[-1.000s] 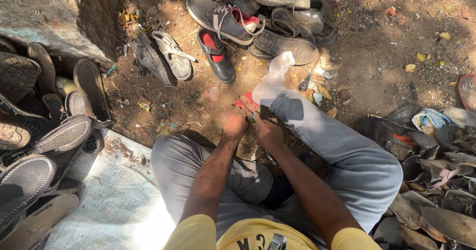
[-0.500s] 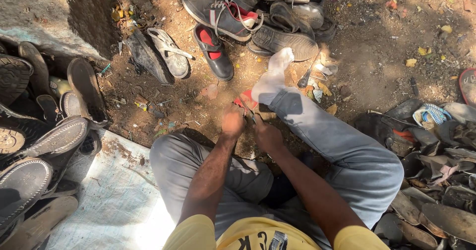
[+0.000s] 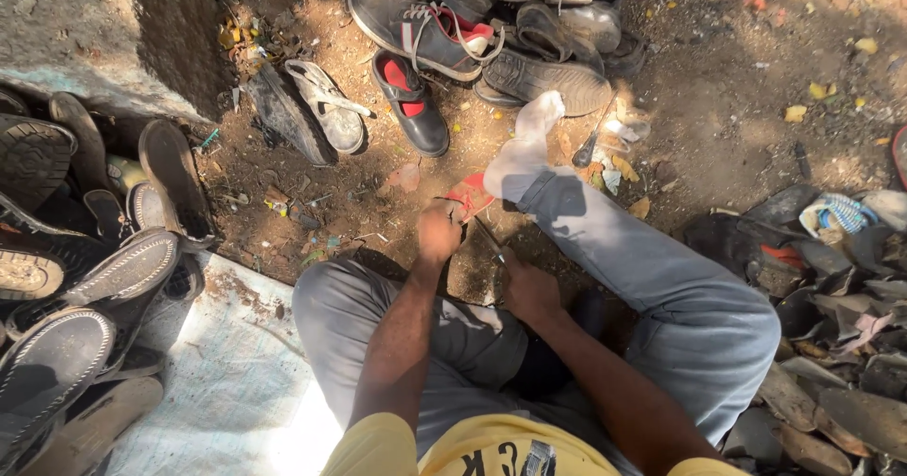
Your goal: The person sits on the ground and uses a knife to scrape and separate parts of several worn shoes. They handle multiple shoes one at a time, prying at seams and soles, then placing each shoe aside after working on it.
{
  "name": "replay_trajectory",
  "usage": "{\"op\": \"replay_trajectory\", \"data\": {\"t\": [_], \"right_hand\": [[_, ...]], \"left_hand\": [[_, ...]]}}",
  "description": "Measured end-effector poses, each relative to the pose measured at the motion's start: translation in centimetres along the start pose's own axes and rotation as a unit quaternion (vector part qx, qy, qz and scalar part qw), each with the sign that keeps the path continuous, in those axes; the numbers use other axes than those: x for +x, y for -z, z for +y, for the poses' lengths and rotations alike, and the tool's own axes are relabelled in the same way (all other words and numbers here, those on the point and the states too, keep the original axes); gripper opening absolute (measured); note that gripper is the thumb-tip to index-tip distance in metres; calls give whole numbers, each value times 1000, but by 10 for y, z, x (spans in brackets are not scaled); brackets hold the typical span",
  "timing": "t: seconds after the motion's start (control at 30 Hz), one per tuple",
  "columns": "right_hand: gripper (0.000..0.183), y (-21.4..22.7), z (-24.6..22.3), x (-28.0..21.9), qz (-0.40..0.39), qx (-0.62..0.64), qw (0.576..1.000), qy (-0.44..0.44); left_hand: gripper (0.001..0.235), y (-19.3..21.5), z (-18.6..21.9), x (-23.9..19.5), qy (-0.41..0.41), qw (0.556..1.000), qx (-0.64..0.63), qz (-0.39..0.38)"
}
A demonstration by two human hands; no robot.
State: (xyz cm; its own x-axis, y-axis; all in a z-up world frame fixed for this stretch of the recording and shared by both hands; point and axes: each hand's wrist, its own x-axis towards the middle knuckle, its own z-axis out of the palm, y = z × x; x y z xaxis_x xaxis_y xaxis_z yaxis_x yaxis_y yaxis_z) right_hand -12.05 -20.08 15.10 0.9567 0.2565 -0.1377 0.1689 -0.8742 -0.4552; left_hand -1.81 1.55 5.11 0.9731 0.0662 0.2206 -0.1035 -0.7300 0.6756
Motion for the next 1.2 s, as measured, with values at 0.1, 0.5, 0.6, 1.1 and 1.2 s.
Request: {"op": "replay_trajectory", "data": {"t": [0.1, 0.5, 0.6, 1.1, 1.2], "right_hand": [[49, 14, -2, 6, 4, -4, 1000, -21], [35, -42, 11, 71, 54, -27, 996, 64], [31, -33, 22, 42, 41, -36, 992, 113], [47, -44, 20, 64, -11, 246, 969, -16], [46, -67, 39, 74, 0, 314, 949, -6]], "left_hand": [[23, -9, -2, 3, 31, 999, -15, -10], [37, -56, -46, -20, -194, 967, 80, 142], [29, -41, -35, -14, -141, 983, 50, 106], [24, 32, 40, -2, 48, 991, 42, -121], [26, 46, 52, -1, -91, 991, 55, -83]]}}
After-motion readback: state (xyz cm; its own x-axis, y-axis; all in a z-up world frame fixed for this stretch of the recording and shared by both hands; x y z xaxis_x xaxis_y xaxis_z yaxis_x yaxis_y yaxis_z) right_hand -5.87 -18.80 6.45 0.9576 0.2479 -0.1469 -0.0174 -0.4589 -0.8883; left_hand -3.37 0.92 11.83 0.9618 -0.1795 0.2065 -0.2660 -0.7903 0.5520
